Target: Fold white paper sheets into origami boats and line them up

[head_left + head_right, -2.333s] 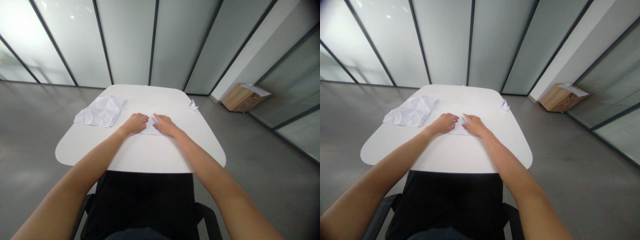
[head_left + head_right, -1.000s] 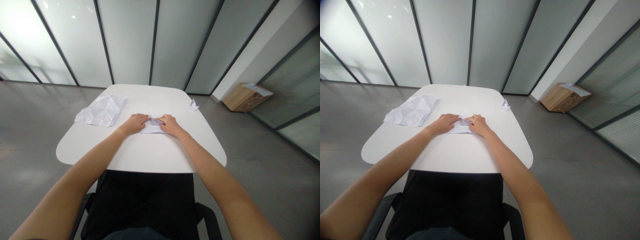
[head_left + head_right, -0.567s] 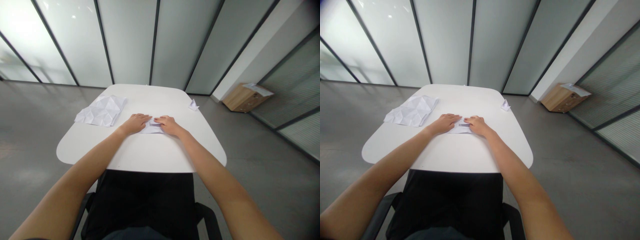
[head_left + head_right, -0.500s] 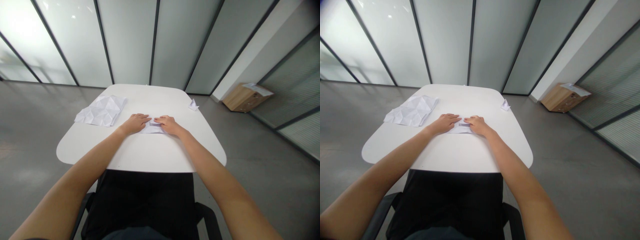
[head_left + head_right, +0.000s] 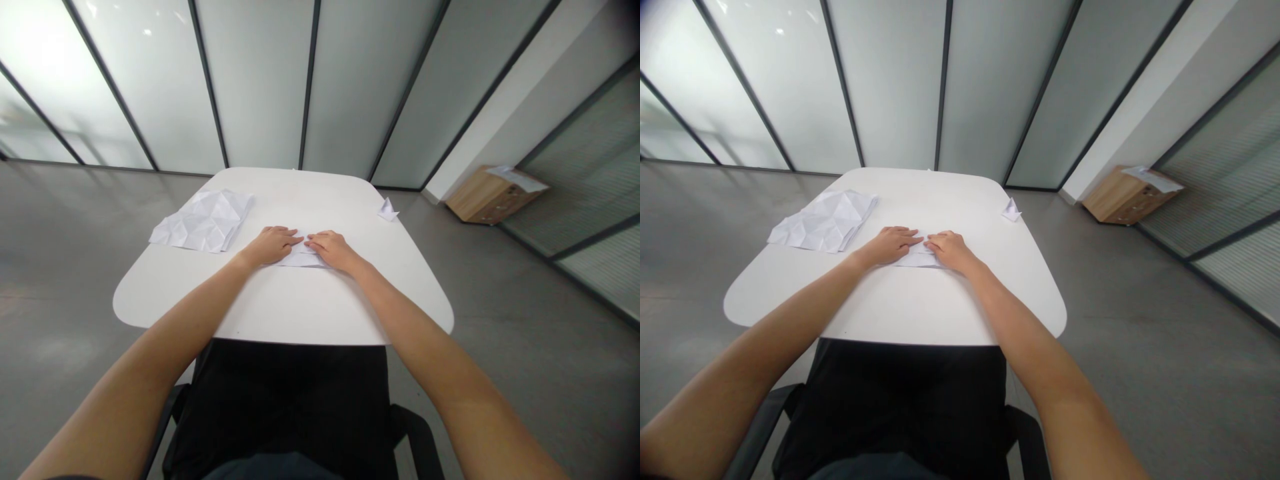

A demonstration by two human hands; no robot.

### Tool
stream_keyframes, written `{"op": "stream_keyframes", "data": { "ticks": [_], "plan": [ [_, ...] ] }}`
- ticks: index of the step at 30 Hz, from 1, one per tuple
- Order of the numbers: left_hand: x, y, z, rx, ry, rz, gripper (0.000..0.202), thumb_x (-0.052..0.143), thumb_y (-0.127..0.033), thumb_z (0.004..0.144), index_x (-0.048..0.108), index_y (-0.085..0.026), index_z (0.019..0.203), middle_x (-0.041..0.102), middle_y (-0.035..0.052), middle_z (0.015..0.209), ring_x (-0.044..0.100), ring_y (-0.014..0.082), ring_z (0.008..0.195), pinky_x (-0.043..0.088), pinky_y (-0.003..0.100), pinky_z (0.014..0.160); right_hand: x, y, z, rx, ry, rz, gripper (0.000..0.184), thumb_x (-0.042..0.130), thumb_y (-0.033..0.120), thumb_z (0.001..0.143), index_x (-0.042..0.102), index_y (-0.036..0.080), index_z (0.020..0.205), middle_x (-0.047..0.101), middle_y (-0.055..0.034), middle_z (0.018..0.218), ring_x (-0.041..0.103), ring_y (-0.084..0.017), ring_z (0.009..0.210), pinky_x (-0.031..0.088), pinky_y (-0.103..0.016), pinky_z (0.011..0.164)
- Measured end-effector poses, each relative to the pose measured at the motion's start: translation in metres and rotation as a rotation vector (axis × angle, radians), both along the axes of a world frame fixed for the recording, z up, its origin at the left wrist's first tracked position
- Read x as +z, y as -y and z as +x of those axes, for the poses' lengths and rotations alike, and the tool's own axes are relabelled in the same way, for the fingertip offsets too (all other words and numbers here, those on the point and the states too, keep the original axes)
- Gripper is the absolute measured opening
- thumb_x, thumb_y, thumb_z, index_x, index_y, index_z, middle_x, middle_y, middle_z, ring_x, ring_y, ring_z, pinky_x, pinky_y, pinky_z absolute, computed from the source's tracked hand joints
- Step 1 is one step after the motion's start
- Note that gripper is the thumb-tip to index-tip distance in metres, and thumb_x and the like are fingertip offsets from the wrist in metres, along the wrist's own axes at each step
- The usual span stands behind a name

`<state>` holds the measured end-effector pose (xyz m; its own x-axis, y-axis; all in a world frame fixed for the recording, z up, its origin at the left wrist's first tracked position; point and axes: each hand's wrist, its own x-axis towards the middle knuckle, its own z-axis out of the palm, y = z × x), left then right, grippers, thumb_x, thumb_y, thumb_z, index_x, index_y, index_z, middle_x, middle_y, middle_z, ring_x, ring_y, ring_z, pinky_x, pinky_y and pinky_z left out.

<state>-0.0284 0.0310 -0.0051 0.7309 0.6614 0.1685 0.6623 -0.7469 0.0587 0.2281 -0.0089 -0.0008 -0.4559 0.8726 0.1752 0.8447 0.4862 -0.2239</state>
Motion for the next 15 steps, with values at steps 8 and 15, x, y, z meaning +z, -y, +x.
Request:
{"op": "stream_keyframes", "data": {
  "ticks": [8, 15],
  "plan": [
    [0.002, 0.002, 0.002, 0.009, 0.065, 0.016, 0.049, 0.039, -0.047, 0.111, 0.067, -0.034, 0.149, 0.063, 0.0027, 0.158, 0.060, 0.0284, 0.142, 0.042, 0.049, 0.124, -0.006, -0.004, 0.002, 0.008, -0.043, 0.002, 0.035, 0.055, 0.026, 0.108, 0.077, 0.032, 0.134, 0.069, 0.0025, 0.150, 0.060, -0.025, 0.137, 0.045, -0.044, 0.122],
    [0.000, 0.002, 0.002, -0.010, 0.052, 0.006, 0.049, 0.040, -0.050, 0.111, 0.065, -0.033, 0.150, 0.061, 0.0031, 0.159, 0.058, 0.0291, 0.144, 0.042, 0.048, 0.123, -0.013, -0.009, 0.003, 0.009, -0.040, 0.005, 0.035, 0.054, 0.022, 0.106, 0.077, 0.031, 0.132, 0.062, 0.0008, 0.158, 0.054, -0.029, 0.146, 0.042, -0.050, 0.125]
  ]
}}
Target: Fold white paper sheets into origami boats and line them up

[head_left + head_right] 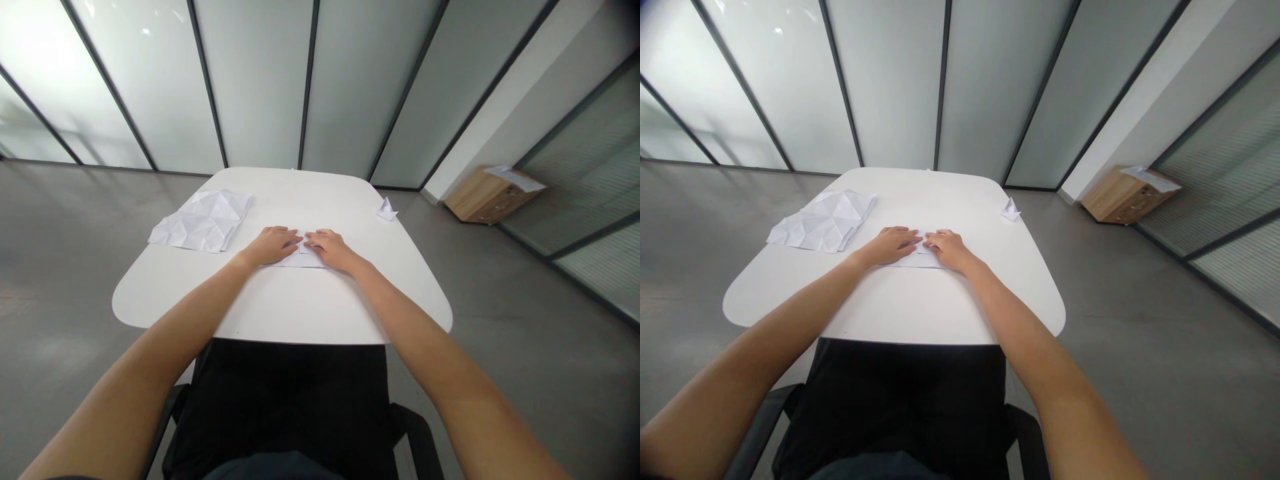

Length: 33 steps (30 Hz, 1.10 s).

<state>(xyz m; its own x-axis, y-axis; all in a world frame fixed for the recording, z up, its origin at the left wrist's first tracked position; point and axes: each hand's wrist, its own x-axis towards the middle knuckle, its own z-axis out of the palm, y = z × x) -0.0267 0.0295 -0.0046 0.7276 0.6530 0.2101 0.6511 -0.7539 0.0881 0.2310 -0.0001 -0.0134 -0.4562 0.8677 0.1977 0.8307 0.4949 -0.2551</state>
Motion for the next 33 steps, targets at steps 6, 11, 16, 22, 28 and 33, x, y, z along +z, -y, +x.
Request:
{"op": "stream_keyframes", "data": {
  "ticks": [6, 11, 16, 22, 28, 33],
  "plan": [
    [-0.002, 0.001, -0.001, 0.005, -0.010, -0.028, 0.049, 0.039, -0.051, 0.111, 0.062, -0.035, 0.151, 0.057, 0.0014, 0.163, 0.054, 0.0309, 0.147, 0.040, 0.053, 0.124, 0.000, 0.003, -0.002, 0.007, 0.010, -0.036, 0.042, 0.049, 0.016, 0.103, 0.070, 0.028, 0.138, 0.056, -0.0028, 0.164, 0.048, -0.032, 0.153, 0.035, -0.061, 0.127],
    [-0.004, -0.001, -0.002, 0.005, 0.004, -0.038, 0.049, 0.040, -0.050, 0.110, 0.062, -0.034, 0.151, 0.057, 0.0020, 0.163, 0.053, 0.0309, 0.148, 0.040, 0.052, 0.124, 0.005, 0.007, -0.004, 0.017, -0.008, -0.049, 0.038, 0.049, 0.013, 0.100, 0.069, 0.025, 0.130, 0.059, -0.0040, 0.162, 0.048, -0.031, 0.152, 0.036, -0.062, 0.125],
    [-0.004, -0.002, -0.003, -0.004, 0.004, -0.062, 0.049, 0.040, -0.050, 0.111, 0.062, -0.034, 0.152, 0.056, 0.0017, 0.164, 0.051, 0.0298, 0.151, 0.038, 0.052, 0.126, 0.006, 0.009, -0.004, 0.024, -0.026, -0.049, 0.037, 0.049, 0.012, 0.098, 0.068, 0.024, 0.128, 0.061, -0.0061, 0.159, 0.050, -0.030, 0.149, 0.036, -0.062, 0.123],
    [-0.003, 0.005, -0.001, 0.005, 0.048, -0.037, 0.048, 0.041, -0.050, 0.110, 0.064, -0.036, 0.150, 0.059, 0.0018, 0.161, 0.052, 0.0282, 0.149, 0.037, 0.051, 0.126, 0.010, 0.009, -0.006, -0.017, 0.003, -0.062, 0.053, 0.051, 0.012, 0.096, 0.058, 0.024, 0.147, 0.060, -0.0082, 0.159, 0.048, -0.028, 0.151, 0.033, -0.057, 0.126],
    [0.000, 0.013, 0.000, 0.004, 0.096, -0.015, 0.045, 0.042, -0.048, 0.110, 0.067, -0.034, 0.145, 0.062, 0.0041, 0.157, 0.056, 0.0273, 0.145, 0.040, 0.050, 0.123, 0.016, 0.007, -0.023, -0.193, 0.069, -0.015, 0.047, 0.042, 0.045, 0.111, 0.059, 0.023, 0.149, 0.062, -0.0133, 0.156, 0.054, -0.033, 0.142, 0.042, -0.054, 0.118],
    [-0.001, 0.013, 0.000, 0.025, 0.105, -0.009, 0.048, 0.044, -0.048, 0.109, 0.061, -0.026, 0.148, 0.065, 0.0094, 0.152, 0.058, 0.0285, 0.142, 0.041, 0.049, 0.121, 0.011, 0.008, -0.031, -0.203, 0.215, 0.016, 0.056, 0.039, 0.047, 0.111, 0.050, 0.024, 0.160, 0.043, -0.0127, 0.172, 0.041, -0.037, 0.153, 0.036, -0.059, 0.122]
  ]
}}
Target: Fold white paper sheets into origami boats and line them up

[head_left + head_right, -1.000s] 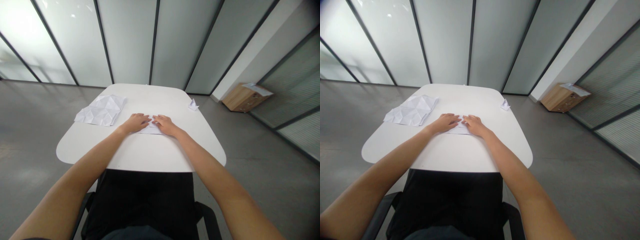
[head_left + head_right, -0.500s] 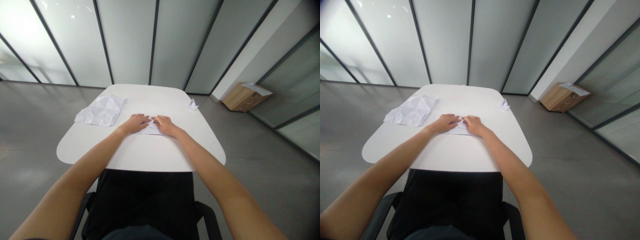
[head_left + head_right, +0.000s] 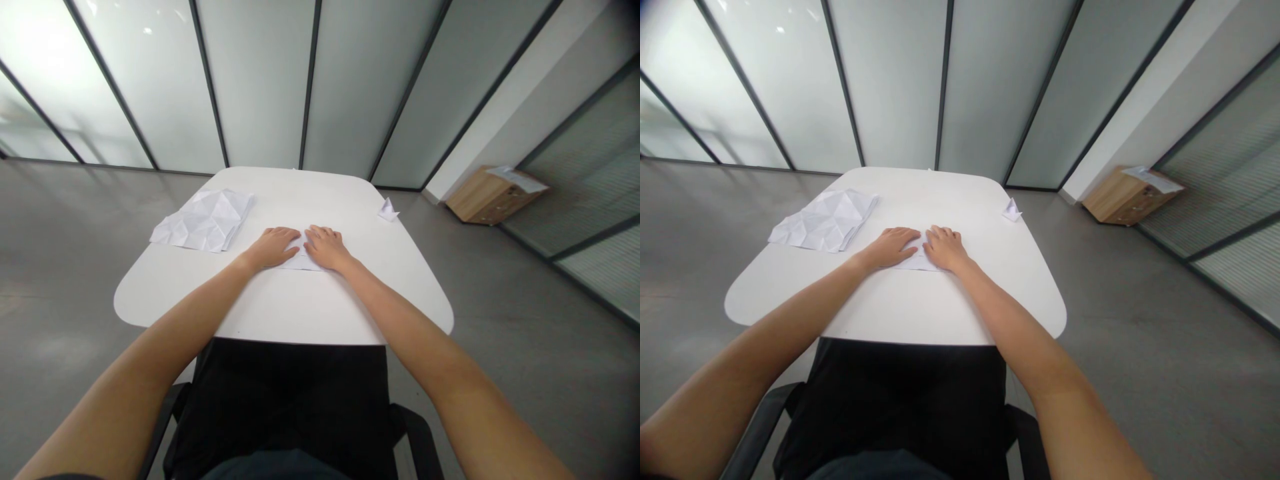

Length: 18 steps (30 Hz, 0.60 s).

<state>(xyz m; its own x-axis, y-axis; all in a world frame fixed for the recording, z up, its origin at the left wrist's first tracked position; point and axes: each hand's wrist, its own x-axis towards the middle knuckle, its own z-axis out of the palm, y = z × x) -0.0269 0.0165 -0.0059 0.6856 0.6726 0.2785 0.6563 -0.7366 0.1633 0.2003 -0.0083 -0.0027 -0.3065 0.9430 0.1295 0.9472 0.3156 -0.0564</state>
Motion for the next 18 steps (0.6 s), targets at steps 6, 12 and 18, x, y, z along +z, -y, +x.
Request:
{"op": "stream_keyframes", "data": {
  "ticks": [6, 12, 18],
  "plan": [
    [0.0001, 0.0006, 0.0002, -0.012, -0.016, -0.001, 0.049, 0.043, -0.048, 0.109, 0.058, -0.025, 0.150, 0.062, 0.0082, 0.157, 0.055, 0.0280, 0.146, 0.039, 0.049, 0.123, 0.0013, 0.0011, 0.0016, 0.004, 0.011, -0.034, 0.059, 0.035, 0.046, 0.110, 0.046, 0.026, 0.165, 0.037, -0.0078, 0.176, 0.037, -0.035, 0.156, 0.033, -0.060, 0.124],
    [0.0025, 0.0022, -0.0002, 0.003, -0.036, 0.004, 0.050, 0.042, -0.048, 0.109, 0.056, -0.028, 0.153, 0.063, 0.0083, 0.155, 0.057, 0.0274, 0.143, 0.039, 0.048, 0.122, -0.0003, -0.0001, 0.0031, 0.020, -0.051, -0.008, 0.058, 0.039, 0.046, 0.108, 0.050, 0.029, 0.162, 0.044, -0.0071, 0.173, 0.041, -0.037, 0.153, 0.036, -0.062, 0.122],
    [0.0008, -0.0007, 0.0006, -0.011, -0.041, -0.003, 0.051, 0.041, -0.048, 0.109, 0.058, -0.033, 0.155, 0.060, 0.0051, 0.160, 0.054, 0.0279, 0.148, 0.037, 0.049, 0.124, 0.0009, 0.0027, 0.0035, 0.031, -0.055, 0.020, 0.055, 0.040, 0.046, 0.108, 0.052, 0.031, 0.161, 0.048, -0.0075, 0.170, 0.044, -0.039, 0.150, 0.037, -0.065, 0.120]
  ]
}}
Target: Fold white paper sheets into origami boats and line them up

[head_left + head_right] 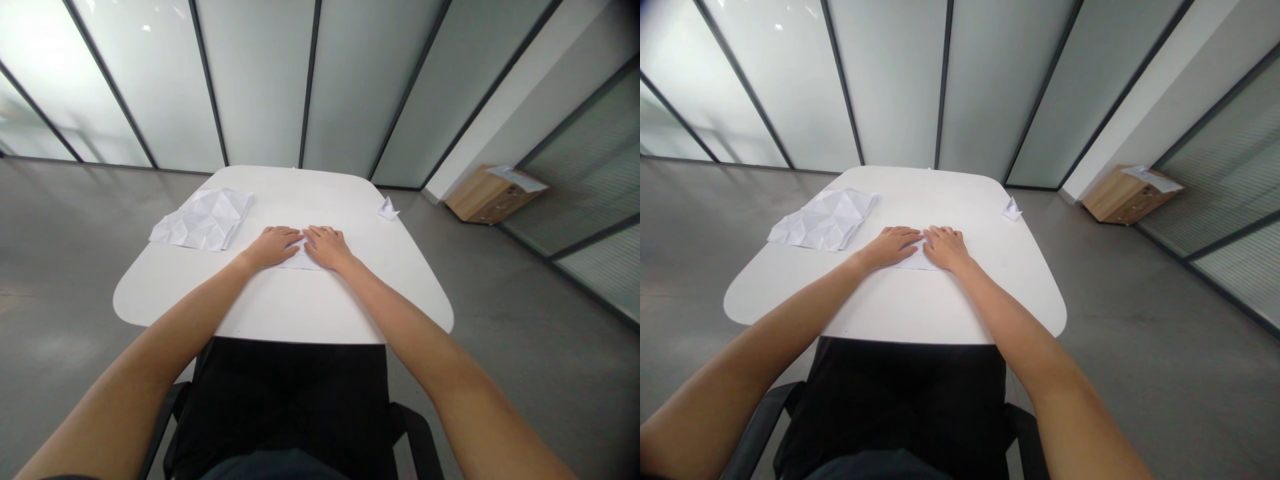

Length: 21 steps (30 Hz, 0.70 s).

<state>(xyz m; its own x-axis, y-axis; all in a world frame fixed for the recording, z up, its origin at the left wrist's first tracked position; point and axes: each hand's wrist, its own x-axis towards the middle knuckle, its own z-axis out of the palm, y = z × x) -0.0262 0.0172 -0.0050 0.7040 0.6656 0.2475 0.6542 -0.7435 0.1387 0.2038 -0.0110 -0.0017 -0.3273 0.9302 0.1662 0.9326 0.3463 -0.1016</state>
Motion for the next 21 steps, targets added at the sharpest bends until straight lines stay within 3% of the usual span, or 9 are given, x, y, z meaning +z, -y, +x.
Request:
{"op": "stream_keyframes", "data": {
  "ticks": [11, 21],
  "plan": [
    [0.0035, 0.0017, 0.0008, 0.000, -0.017, -0.012, 0.051, 0.041, -0.047, 0.109, 0.059, -0.031, 0.155, 0.061, 0.0058, 0.159, 0.054, 0.0280, 0.147, 0.038, 0.049, 0.123, 0.0007, 0.0020, -0.0008, 0.017, 0.024, 0.018, 0.058, 0.039, 0.046, 0.109, 0.049, 0.029, 0.163, 0.047, -0.0092, 0.170, 0.044, -0.041, 0.149, 0.038, -0.066, 0.118],
    [0.0053, 0.0035, 0.0007, -0.012, 0.007, -0.002, 0.047, 0.044, -0.045, 0.108, 0.063, -0.028, 0.148, 0.064, 0.0075, 0.154, 0.057, 0.0290, 0.143, 0.042, 0.050, 0.120, 0.0022, -0.0016, 0.0018, -0.013, 0.037, -0.084, 0.059, 0.037, 0.051, 0.110, 0.043, 0.038, 0.167, 0.041, -0.0057, 0.175, 0.039, -0.041, 0.155, 0.034, -0.068, 0.122]
  ]
}}
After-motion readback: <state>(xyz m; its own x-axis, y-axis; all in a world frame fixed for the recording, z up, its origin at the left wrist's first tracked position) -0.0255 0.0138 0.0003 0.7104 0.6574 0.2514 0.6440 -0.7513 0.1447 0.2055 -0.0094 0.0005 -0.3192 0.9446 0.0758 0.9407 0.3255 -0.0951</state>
